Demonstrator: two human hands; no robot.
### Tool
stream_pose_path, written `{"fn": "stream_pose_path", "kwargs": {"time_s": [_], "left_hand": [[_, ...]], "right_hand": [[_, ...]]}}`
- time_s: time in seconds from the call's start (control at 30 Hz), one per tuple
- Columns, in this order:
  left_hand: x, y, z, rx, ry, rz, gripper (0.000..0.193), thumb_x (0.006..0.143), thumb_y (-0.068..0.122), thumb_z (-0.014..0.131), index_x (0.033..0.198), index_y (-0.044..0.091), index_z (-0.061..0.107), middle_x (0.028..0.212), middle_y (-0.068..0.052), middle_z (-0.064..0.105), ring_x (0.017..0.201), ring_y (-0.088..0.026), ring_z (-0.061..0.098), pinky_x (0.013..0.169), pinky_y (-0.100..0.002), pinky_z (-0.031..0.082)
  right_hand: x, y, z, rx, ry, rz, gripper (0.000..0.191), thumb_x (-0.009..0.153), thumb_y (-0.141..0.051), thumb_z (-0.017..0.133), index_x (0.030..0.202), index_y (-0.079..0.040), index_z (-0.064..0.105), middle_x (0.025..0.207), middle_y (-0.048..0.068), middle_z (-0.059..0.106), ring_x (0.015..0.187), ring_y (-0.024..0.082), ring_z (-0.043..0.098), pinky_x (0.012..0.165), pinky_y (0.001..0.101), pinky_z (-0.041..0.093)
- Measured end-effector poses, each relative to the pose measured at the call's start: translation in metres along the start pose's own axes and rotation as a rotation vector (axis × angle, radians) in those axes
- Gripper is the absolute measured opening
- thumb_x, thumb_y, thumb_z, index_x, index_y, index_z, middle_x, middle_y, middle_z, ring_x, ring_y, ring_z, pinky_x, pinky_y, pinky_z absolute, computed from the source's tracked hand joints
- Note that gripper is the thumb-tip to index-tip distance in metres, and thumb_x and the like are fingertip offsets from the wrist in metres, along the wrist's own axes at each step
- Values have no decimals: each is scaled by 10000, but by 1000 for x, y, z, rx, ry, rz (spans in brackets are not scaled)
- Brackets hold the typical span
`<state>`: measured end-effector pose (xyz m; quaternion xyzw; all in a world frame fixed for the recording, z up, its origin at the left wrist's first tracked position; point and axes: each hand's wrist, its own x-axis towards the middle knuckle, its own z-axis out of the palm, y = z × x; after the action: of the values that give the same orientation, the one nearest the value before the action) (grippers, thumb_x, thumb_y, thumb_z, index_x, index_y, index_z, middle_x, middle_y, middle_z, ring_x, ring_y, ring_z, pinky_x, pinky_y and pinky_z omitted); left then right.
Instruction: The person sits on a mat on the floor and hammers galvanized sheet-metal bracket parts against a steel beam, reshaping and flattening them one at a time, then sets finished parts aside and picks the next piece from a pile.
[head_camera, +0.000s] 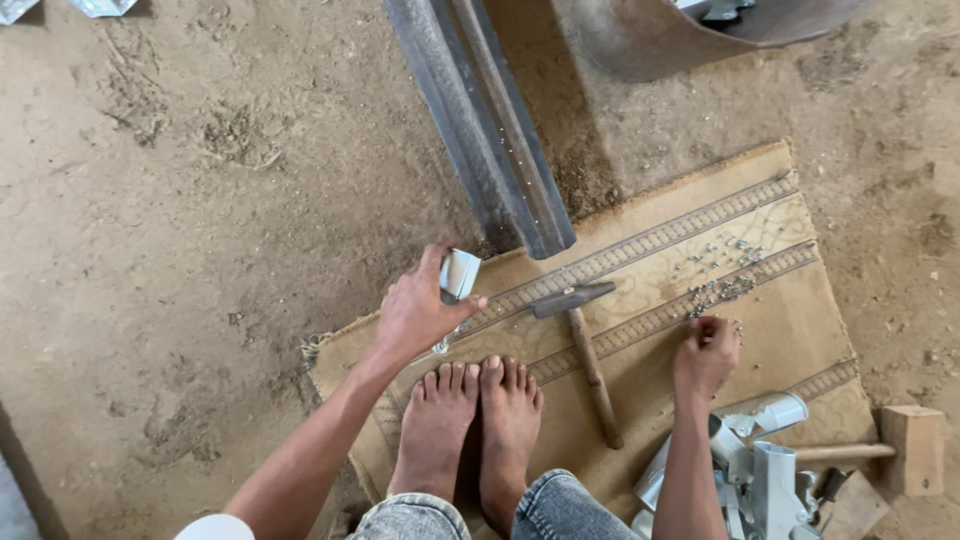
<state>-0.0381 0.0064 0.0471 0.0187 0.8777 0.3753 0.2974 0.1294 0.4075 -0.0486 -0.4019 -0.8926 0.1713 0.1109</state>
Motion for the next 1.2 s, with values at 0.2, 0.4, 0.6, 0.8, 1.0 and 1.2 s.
{"fn": "stream_pose_path", "kwargs": {"time_s": [0.2,0.4,0.6,0.8,1.0,1.2], "left_hand": [[-2,-8,23,-488,-6,35,745,912,410,725,1519,83,444,1313,-199,701,1211,-295,671,1051,-421,522],[3,-19,47,-1022,-135,-157,753,823,308,802,1436,53,445,1211,-77,650,1131,-210,645,916,-423,592],[-28,16,48,-1315,-369,-281,741,865,298,782,1510,96,478,1040,-80,656,874,-229,706,742,-407,631],[-44,25,51,-1602,-453,-223,648,913,583,556,1477,282,448,913,-93,667,736,-229,702,594,-388,609],[-32,3,65,-1500,-363,-356,792,963,764,336,1256,89,629,747,-78,645,567,-211,651,473,-369,570],[-24,-3,80,-1388,-247,-396,817,959,779,321,1207,65,632,748,-105,640,532,-204,636,421,-351,544]], "right_hand": [[-14,-16,-23,701,133,358,59,1027,-20,623,1085,-30,615,1023,104,689,853,211,719,692,311,615],[-71,-90,-19,1218,-157,731,155,993,-19,611,1065,-88,729,973,96,740,796,177,707,689,244,612],[-121,-166,16,1570,-766,743,129,988,-91,567,1104,-81,623,969,92,695,901,226,675,799,365,550],[-113,-179,5,1567,-793,623,116,1002,-86,553,1105,-61,602,926,68,651,881,202,638,818,377,521],[-115,-157,-3,1493,-768,663,116,995,-110,568,1098,-80,610,910,48,634,850,191,629,765,378,513],[-130,-143,8,1480,-786,677,111,1006,-105,557,1096,-76,616,910,51,639,850,194,631,760,365,518]]}}
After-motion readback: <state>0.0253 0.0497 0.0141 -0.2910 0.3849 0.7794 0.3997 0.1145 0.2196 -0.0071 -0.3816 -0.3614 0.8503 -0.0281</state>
